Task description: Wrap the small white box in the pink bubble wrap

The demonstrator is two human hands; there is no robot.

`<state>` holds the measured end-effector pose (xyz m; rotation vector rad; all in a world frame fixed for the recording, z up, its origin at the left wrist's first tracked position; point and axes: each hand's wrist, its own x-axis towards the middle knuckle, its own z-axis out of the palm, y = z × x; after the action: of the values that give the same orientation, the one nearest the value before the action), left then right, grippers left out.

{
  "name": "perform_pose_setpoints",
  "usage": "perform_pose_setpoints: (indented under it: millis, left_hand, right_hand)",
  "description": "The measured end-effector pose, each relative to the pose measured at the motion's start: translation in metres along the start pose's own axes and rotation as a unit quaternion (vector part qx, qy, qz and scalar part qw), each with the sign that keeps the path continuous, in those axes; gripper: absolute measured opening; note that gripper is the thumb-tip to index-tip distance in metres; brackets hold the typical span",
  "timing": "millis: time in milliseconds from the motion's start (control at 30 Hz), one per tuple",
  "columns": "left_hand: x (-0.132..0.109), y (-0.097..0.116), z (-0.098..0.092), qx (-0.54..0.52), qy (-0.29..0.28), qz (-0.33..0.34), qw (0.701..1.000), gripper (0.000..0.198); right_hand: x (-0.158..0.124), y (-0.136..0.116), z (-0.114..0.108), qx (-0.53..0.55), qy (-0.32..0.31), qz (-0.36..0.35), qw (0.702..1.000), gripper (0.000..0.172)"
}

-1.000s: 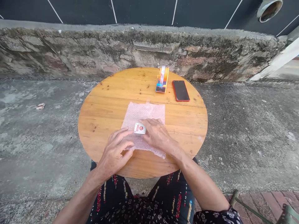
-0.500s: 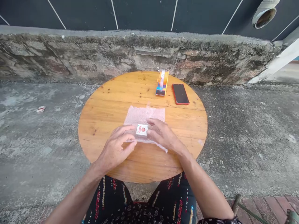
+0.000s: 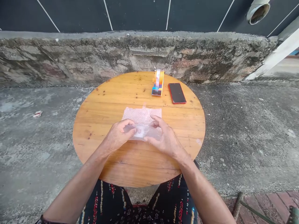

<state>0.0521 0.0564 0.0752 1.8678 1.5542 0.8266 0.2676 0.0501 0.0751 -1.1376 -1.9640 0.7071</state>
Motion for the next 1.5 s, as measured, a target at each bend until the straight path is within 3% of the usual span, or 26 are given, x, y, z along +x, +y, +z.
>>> perform_pose_setpoints:
  millis: [133, 233, 467, 800, 933, 1100, 1200, 1300, 1500]
  left_hand:
    - [0.002, -0.003, 0.005, -0.03, -0.005, -0.004, 1.0, 0.007]
    - [0.0, -0.005, 0.006, -0.063, -0.007, -0.008, 0.998, 0.005]
    - [-0.008, -0.007, 0.006, -0.108, -0.03, -0.026, 0.993, 0.007]
    - [-0.01, -0.003, 0.006, -0.126, -0.025, -0.037, 0.991, 0.01]
    - [-0.012, -0.002, 0.007, -0.122, -0.015, -0.031, 0.992, 0.015]
    - [-0.012, -0.003, 0.008, -0.119, -0.01, -0.019, 0.993, 0.021]
    - [-0.012, -0.003, 0.007, -0.117, -0.013, -0.015, 0.993, 0.022]
    - [-0.012, -0.003, 0.006, -0.112, -0.012, -0.006, 0.994, 0.023]
    - [-0.009, -0.005, 0.007, -0.1, -0.013, 0.014, 0.995, 0.025]
  right_hand:
    - [0.002, 0.012, 0.009, -0.045, 0.029, 0.04, 0.998, 0.049]
    - [0.001, 0.022, 0.015, -0.022, 0.051, 0.059, 0.997, 0.043]
    - [-0.003, 0.028, 0.019, 0.011, 0.05, 0.082, 0.995, 0.041]
    - [-0.008, 0.033, 0.014, -0.082, 0.088, 0.106, 0.987, 0.042]
    - [-0.01, 0.033, 0.011, -0.087, 0.118, 0.072, 0.987, 0.038]
    - [-0.023, -0.001, 0.004, -0.25, 0.195, -0.034, 0.948, 0.026]
    - [-0.029, -0.025, 0.01, -0.28, 0.122, -0.116, 0.945, 0.02]
    - [-0.027, -0.034, 0.024, -0.272, 0.031, -0.159, 0.949, 0.019]
    - [-0.016, -0.025, 0.04, -0.292, -0.015, -0.169, 0.941, 0.022]
